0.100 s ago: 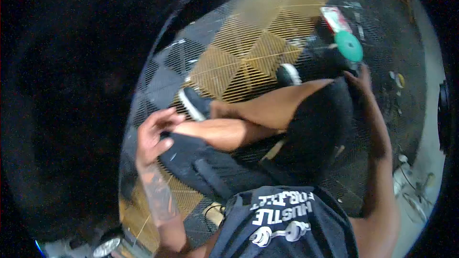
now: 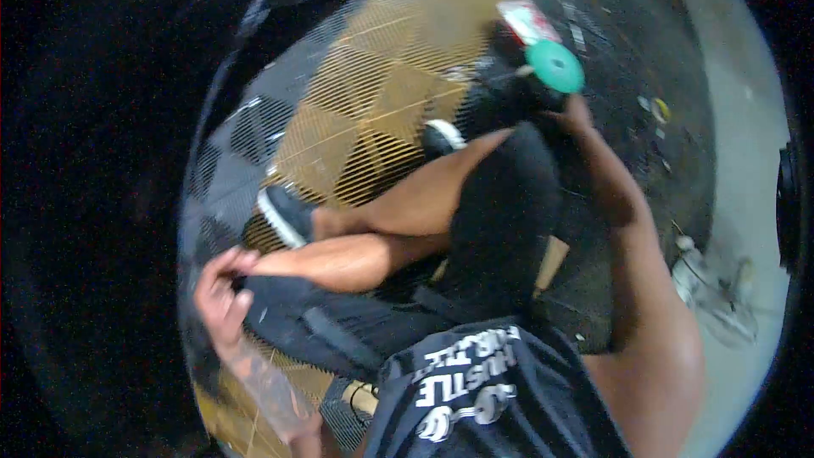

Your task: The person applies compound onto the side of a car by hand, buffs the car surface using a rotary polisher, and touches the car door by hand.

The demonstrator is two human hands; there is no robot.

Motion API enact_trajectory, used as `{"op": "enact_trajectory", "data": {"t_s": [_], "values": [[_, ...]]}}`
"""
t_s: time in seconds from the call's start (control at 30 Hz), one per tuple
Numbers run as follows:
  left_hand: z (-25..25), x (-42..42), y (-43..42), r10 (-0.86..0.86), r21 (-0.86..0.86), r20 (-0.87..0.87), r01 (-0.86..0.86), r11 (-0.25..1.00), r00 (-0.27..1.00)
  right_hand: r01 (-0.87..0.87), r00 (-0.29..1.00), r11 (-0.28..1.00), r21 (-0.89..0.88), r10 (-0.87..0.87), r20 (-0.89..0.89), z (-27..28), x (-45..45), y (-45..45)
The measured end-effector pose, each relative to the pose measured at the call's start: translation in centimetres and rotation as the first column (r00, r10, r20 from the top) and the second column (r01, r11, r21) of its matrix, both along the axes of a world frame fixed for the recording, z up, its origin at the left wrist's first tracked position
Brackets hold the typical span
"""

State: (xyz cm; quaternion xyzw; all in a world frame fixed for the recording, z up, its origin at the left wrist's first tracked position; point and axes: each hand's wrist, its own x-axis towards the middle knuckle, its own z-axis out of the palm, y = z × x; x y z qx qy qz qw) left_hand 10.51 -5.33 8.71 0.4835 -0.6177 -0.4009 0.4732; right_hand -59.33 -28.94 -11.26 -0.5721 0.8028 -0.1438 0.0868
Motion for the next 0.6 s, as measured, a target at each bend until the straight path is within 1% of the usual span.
{"op": "enact_trajectory", "data": {"t_s": [0.03, 0.07, 0.1, 0.13, 0.2, 0.23, 0.27, 0.3, 0.33, 0.37, 0.4, 0.47, 0.5, 0.53, 0.57, 0.6], "values": [[-0.1, 0.3, 1.0, 0.044, 0.005, 0.020, -0.044, 0.999, 0.999, 0.132, 0.988, 0.991, 0.034, -0.128, -0.086, -1.6, 0.5, 0.0], [-0.3, 0.5, 1.6, 0.086, -0.001, 0.043, -0.086, 0.996, 0.995, 0.117, 0.992, 0.991, 0.065, -0.114, -0.056, -1.1, 0.6, 0.4], [-0.3, 0.2, 1.8, 0.109, 0.047, 0.084, -0.113, 0.992, 0.990, -0.064, 0.981, 0.997, 0.048, 0.072, -0.178, 2.3, 1.4, 1.5], [0.7, 0.3, 2.2, 0.105, 0.135, 0.156, -0.127, 0.983, 0.982, -0.088, 0.991, 0.994, 0.067, 0.095, -0.099, -1.2, -1.5, 2.6], [1.5, 0.5, 1.3, 0.059, 0.342, 0.165, -0.113, 0.933, 0.985, -0.177, 0.981, 0.977, -0.119, 0.166, -0.100, -1.3, -3.3, 6.8], [2.8, 0.0, -0.8, -0.003, 0.403, 0.249, -0.101, 0.910, 0.969, -0.132, 0.989, 0.986, -0.102, 0.124, -0.084, -0.9, -4.0, 7.3], [3.3, -0.8, -2.5, -0.062, 0.433, 0.351, -0.103, 0.895, 0.934, -0.084, 0.996, 0.984, -0.159, 0.083, -0.010, 0.6, -5.2, 9.2], [3.2, -1.7, -4.4, -0.127, 0.501, 0.429, -0.118, 0.857, 0.894, -0.020, 0.998, 0.978, -0.208, 0.032, 0.055, 1.8, -6.7, 12.8], [6.5, -3.9, -6.6, -0.174, 0.562, 0.529, -0.189, 0.805, 0.830, 0.022, 0.997, 0.984, -0.179, -0.008, 0.077, 2.8, -8.8, 15.0], [4.3, -2.4, -8.0, -0.321, 0.520, 0.654, -0.099, 0.848, 0.685, 0.149, 0.989, 0.968, -0.203, -0.146, 0.028, 4.5, -10.2, 18.3], [3.1, -2.4, -7.9, -0.365, 0.488, 0.737, -0.075, 0.869, 0.569, 0.250, 0.966, 0.936, -0.247, -0.259, -0.005, 5.8, -10.0, 21.0], [0.3, -0.5, -8.5, -0.495, 0.672, 0.643, -0.122, 0.730, 0.585, 0.303, 0.953, 0.936, -0.180, -0.297, 0.062, 9.5, -8.8, 23.9], [0.5, -1.5, -8.9, -0.513, 0.692, 0.662, -0.183, 0.699, 0.546, 0.277, 0.960, 0.939, -0.203, -0.261, 0.099, 10.5, -8.0, 23.1], [-1.2, 0.0, -9.1, -0.536, 0.657, 0.705, -0.143, 0.741, 0.464, 0.249, 0.965, 0.944, -0.217, -0.224, 0.135, 11.8, -7.2, 21.3], [-1.6, -0.4, -8.5, -0.521, 0.640, 0.709, -0.123, 0.758, 0.474, 0.224, 0.971, 0.935, -0.274, -0.191, 0.143, 12.9, -5.7, 19.7], [-0.8, -1.1, -8.4, -0.523, 0.647, 0.701, -0.126, 0.752, 0.484, 0.117, 0.983, 0.951, -0.287, -0.069, 0.172, 14.7, -3.6, 16.5]]}}
